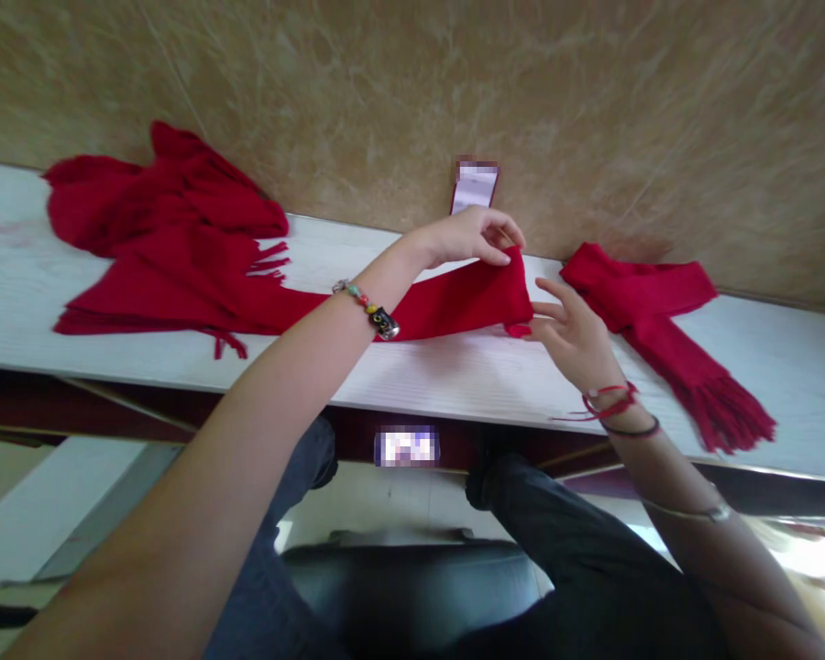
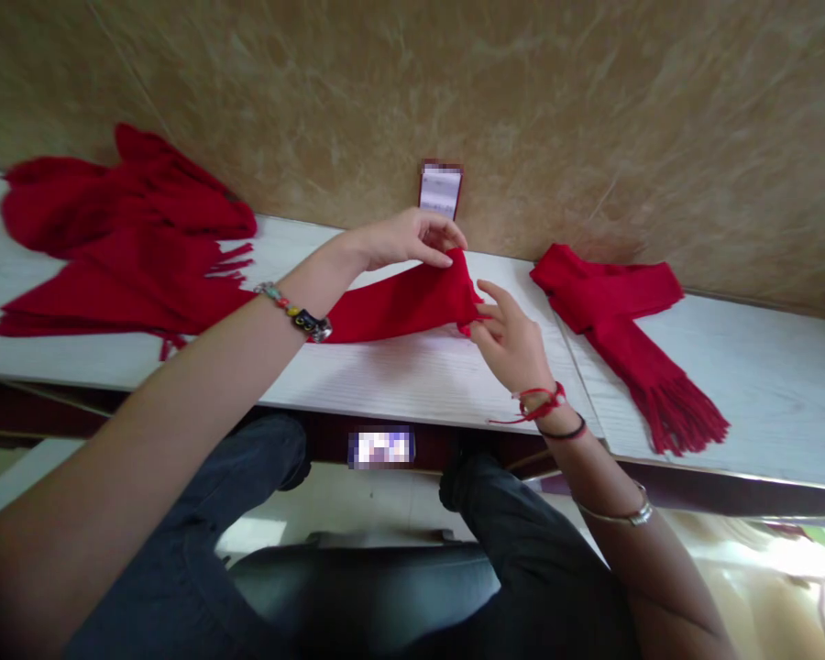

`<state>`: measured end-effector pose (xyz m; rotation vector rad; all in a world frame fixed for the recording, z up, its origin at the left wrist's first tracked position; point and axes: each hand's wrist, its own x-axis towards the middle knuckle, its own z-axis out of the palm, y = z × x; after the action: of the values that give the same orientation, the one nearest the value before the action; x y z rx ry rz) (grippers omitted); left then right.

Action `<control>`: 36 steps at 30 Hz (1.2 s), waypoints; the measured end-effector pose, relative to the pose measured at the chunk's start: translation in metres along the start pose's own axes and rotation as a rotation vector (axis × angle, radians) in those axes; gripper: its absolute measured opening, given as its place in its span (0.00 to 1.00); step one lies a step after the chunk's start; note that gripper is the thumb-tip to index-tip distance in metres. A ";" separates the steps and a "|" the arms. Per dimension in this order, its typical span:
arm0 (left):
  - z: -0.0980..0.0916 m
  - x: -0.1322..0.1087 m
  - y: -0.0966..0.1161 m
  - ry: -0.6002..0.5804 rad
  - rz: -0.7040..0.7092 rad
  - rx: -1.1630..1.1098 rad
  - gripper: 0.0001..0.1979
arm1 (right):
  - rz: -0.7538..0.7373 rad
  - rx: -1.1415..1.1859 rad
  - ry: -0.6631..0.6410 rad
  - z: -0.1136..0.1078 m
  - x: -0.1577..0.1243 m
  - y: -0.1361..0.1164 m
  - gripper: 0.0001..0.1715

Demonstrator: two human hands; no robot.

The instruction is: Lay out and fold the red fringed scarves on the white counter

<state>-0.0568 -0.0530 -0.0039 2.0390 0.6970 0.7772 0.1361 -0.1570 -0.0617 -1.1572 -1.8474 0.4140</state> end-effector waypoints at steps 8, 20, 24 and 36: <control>0.007 -0.005 0.004 0.131 0.154 -0.036 0.12 | 0.168 0.263 0.116 0.021 0.019 -0.016 0.30; 0.003 -0.015 0.009 -0.122 -0.091 0.069 0.18 | 0.039 0.067 0.132 0.019 0.012 -0.018 0.19; 0.000 -0.022 0.014 -0.125 -0.078 0.091 0.14 | -0.034 -0.054 0.139 0.010 0.008 -0.026 0.16; -0.017 -0.054 0.018 -0.175 -0.147 0.161 0.17 | -0.112 -0.094 0.083 0.005 0.012 -0.035 0.16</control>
<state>-0.1016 -0.0915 0.0044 2.1408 0.8201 0.4652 0.1112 -0.1640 -0.0352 -1.1104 -1.8652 0.2152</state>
